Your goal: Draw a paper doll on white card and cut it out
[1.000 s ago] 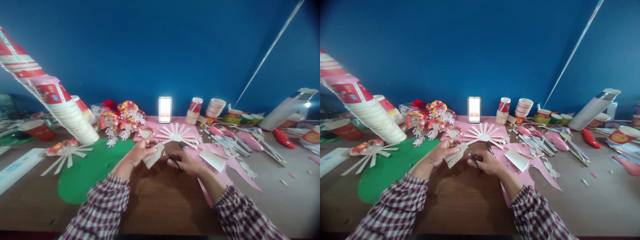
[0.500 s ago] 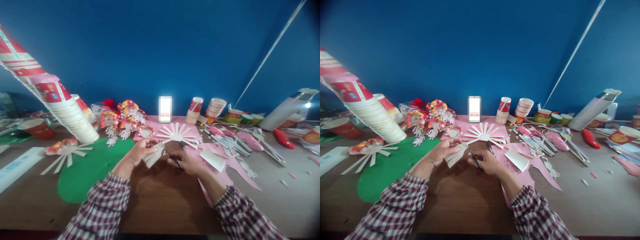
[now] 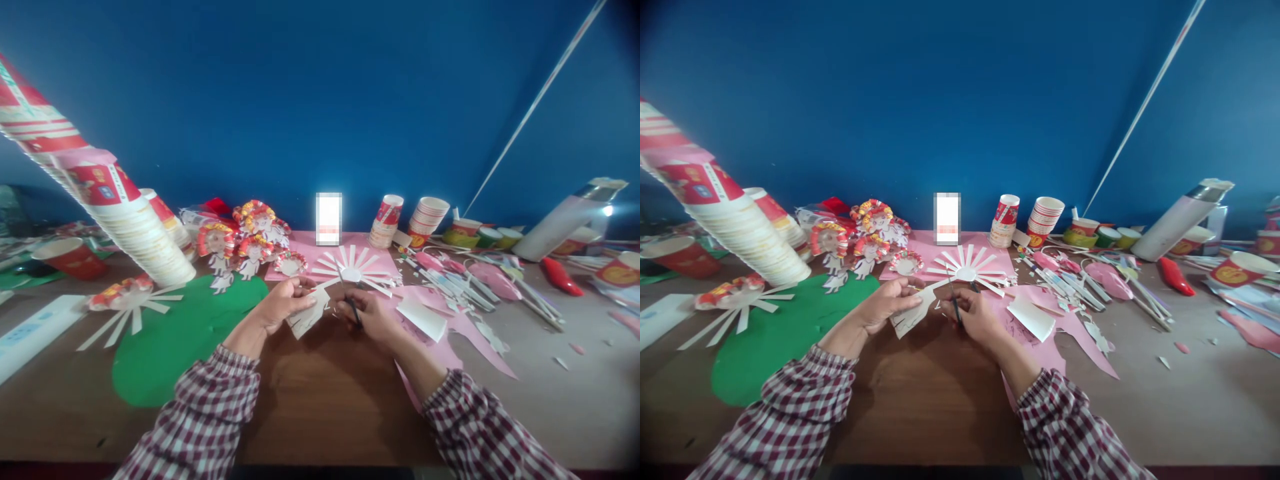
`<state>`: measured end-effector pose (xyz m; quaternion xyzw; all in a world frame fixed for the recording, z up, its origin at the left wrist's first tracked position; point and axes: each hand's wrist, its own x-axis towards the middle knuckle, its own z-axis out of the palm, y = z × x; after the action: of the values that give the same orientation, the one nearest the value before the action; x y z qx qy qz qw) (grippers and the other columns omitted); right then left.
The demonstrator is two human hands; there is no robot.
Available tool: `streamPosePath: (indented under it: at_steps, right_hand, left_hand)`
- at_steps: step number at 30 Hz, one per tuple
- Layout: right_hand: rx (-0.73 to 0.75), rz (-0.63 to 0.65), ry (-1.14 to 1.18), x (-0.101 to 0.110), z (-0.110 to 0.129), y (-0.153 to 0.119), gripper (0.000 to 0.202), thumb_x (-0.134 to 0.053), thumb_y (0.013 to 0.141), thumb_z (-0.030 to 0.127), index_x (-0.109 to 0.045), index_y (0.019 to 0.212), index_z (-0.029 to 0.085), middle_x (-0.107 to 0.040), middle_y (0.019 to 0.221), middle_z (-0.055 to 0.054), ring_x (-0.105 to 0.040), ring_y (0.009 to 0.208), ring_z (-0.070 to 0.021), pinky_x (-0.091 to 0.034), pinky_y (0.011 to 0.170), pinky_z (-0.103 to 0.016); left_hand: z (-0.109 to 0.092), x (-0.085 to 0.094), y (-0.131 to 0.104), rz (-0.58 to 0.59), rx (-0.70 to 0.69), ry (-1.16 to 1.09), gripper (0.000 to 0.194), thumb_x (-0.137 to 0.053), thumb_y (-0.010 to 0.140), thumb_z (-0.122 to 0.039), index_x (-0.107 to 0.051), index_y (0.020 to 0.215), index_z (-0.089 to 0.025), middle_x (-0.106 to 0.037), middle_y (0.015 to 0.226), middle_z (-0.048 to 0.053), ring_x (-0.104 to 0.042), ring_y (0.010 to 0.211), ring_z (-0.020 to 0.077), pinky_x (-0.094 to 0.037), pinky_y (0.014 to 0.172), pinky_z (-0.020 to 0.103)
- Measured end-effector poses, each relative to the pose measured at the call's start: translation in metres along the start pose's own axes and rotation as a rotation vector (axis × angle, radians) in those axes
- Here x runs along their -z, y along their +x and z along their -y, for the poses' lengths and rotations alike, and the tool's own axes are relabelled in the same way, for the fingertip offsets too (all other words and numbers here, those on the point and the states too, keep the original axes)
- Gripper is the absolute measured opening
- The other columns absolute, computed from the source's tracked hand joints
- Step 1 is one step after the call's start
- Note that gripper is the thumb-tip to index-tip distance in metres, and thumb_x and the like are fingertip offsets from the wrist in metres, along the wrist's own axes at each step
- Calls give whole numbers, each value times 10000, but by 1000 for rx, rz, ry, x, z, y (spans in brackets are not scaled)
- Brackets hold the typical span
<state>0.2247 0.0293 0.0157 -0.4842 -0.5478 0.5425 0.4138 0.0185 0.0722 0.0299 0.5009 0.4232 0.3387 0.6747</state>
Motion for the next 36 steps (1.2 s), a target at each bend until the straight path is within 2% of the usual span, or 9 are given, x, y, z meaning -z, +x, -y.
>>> streamPosePath:
  at_steps: [4,10,13,18,25,27,30,33,36]
  right_hand:
    - [44,-89,178,1,1,1,427,-739,670,464,-585,942,173,-595,643,18,-521,527,-104,-370,467,-224]
    - [5,56,147,3,1,-1,387,-742,693,407,-600,958,164,-589,576,38,-529,515,-97,-358,490,-218]
    - [-16,115,117,3,2,-2,329,-750,689,380,-618,900,165,-587,595,42,-525,518,-88,-388,516,-221]
    - [-28,119,42,4,4,-2,344,-746,683,378,-625,916,156,-589,599,39,-535,536,-95,-416,535,-230]
    - [-48,187,-35,4,3,-2,333,-729,666,314,-617,940,162,-561,569,51,-499,504,-95,-374,492,-225]
    - [-24,156,-21,3,0,-2,313,-725,657,287,-618,926,167,-555,577,53,-483,504,-90,-363,495,-225]
    - [46,-3,46,0,-5,1,317,-718,663,293,-601,937,183,-567,608,47,-494,527,-96,-378,507,-229]
    - [135,-189,104,-1,-10,4,350,-710,678,338,-587,969,187,-553,620,47,-476,517,-92,-366,487,-221]
    - [175,-365,89,-1,-12,8,364,-703,670,351,-579,966,178,-540,625,42,-461,520,-95,-355,470,-217]
  left_hand:
    - [3,-6,-1,131,38,62,481,-796,622,-230,-574,1042,-153,-655,757,16,-623,666,131,-461,631,243]
    - [11,-10,-1,345,17,107,532,-802,614,-248,-604,1100,-165,-665,798,48,-633,730,170,-463,634,257]
    - [13,-10,-1,378,2,167,556,-780,651,-263,-586,1165,-177,-623,720,9,-594,653,136,-431,579,225]
    - [11,-7,-1,384,-12,243,563,-750,685,-265,-558,1209,-186,-613,730,8,-580,652,132,-410,558,214]
    - [12,-7,-1,318,14,190,619,-797,632,-269,-541,1188,-181,-669,802,39,-621,705,144,-434,621,233]
    - [13,-9,2,260,16,125,615,-808,622,-295,-547,1164,-165,-682,831,55,-634,722,150,-444,638,238]
    - [12,-12,7,41,-24,2,555,-751,681,-442,-571,1117,-149,-689,880,73,-641,726,150,-466,638,238]
    - [8,-15,10,-209,-52,-232,576,-581,762,-618,-575,1110,-158,-684,891,68,-633,676,147,-485,575,246]
    - [6,-21,11,-255,-79,-486,608,-445,803,-683,-584,1068,-153,-670,841,59,-629,671,152,-520,598,279]
